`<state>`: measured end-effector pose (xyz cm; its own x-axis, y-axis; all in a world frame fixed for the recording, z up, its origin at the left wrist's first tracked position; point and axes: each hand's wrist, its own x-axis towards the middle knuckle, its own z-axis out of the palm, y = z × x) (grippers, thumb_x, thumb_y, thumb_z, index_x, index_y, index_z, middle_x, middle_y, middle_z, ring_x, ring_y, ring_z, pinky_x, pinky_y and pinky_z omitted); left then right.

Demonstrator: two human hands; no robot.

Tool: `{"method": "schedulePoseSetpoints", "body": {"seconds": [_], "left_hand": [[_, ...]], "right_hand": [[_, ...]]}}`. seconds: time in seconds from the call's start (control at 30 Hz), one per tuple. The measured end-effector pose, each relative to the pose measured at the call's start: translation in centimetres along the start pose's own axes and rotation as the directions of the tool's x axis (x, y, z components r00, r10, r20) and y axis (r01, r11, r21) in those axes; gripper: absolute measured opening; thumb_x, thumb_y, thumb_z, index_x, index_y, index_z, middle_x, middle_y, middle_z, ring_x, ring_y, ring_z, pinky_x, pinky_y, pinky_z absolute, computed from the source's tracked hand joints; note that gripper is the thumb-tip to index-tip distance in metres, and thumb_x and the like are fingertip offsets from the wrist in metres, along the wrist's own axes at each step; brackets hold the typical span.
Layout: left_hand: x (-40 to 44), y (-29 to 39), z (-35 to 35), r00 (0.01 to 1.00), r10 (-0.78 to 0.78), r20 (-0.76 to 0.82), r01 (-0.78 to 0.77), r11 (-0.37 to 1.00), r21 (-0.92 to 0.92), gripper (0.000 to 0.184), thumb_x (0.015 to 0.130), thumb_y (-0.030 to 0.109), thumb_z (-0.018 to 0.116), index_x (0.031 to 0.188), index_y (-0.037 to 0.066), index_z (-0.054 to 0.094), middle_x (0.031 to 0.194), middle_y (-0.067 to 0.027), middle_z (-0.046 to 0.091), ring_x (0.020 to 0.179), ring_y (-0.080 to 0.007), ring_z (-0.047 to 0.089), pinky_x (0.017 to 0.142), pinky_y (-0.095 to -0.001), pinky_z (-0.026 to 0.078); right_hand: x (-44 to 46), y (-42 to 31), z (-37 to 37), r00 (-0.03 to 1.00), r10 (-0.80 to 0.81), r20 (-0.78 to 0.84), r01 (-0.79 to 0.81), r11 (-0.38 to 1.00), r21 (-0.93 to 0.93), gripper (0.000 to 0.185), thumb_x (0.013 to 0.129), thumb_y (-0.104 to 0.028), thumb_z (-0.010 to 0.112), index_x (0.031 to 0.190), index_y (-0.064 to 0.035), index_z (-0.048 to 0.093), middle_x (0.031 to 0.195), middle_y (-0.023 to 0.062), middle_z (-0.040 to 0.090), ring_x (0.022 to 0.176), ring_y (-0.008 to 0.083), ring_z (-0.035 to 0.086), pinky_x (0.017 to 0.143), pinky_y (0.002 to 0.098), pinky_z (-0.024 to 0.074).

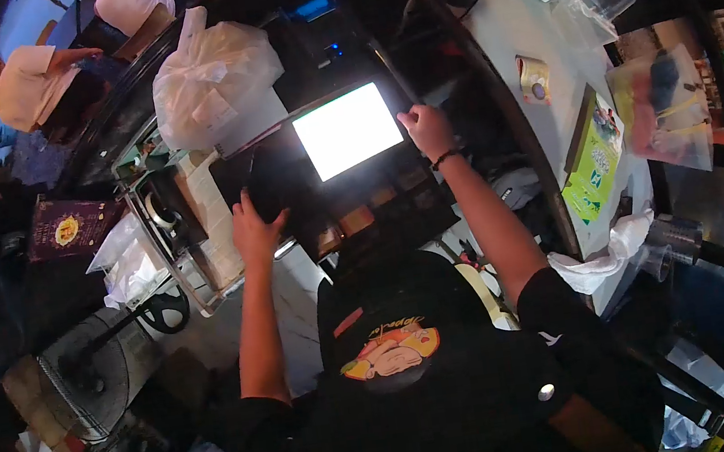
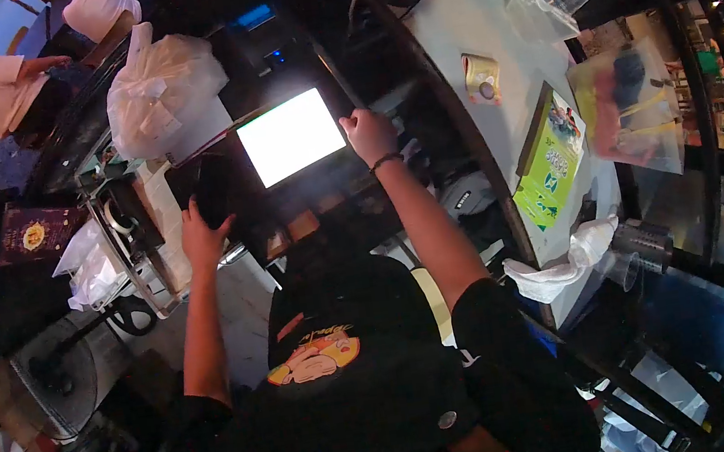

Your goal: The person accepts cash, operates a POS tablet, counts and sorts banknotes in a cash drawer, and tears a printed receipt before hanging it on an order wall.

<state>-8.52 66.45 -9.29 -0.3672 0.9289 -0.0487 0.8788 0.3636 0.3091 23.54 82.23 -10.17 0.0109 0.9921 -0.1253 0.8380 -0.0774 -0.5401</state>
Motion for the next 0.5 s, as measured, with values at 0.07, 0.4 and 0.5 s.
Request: {"method": "schedulePoseSetpoints", "body": {"seconds": [0.07,0.4,0.5], "left_hand": [[0.3,-0.5,-0.5,0.995,0.097,-0.001,-0.097,0.995,-0.026,0.087,0.059,0.039,0.079,0.128,0.004,0.04,0.097,-0.0161,0.052,0.087,-0.0347,0.056,0.072,-0.0423,0.048],[1.1,-0.2,-2.3,0.992,0.091,0.09,-0.09,0.996,-0.019,0.088,0.058,0.042,0.079,0.126,0.003,0.041,0.102,-0.0162,0.053,0.087,-0.0353,0.057,0.074,-0.0427,0.047],[1.2,0.3,-2.0,0.995,0.054,0.079,-0.057,0.997,0.044,0.079,0.057,0.041,0.081,0.112,-0.004,0.047,0.097,-0.0165,0.054,0.09,-0.0338,0.056,0.075,-0.0411,0.046]], "right_hand": [[0.2,0.1,0.1,0.999,-0.004,0.031,0.004,1.0,-0.007,0.03,0.081,-0.035,0.06,0.074,-0.0052,0.063,0.075,0.0161,0.063,0.076,0.0357,0.061,0.065,0.0438,0.0477],[-1.3,0.8,-0.9,0.994,-0.077,0.081,0.057,0.973,0.225,0.026,0.083,-0.028,0.059,0.082,-0.0029,0.062,0.079,0.0176,0.063,0.077,0.0343,0.061,0.066,0.041,0.0481],[-2.0,1.8,-0.4,0.987,-0.162,0.007,0.157,0.965,0.213,0.025,0.083,-0.025,0.059,0.094,-0.0031,0.062,0.082,0.0173,0.064,0.078,0.0324,0.063,0.067,0.039,0.049]]}}
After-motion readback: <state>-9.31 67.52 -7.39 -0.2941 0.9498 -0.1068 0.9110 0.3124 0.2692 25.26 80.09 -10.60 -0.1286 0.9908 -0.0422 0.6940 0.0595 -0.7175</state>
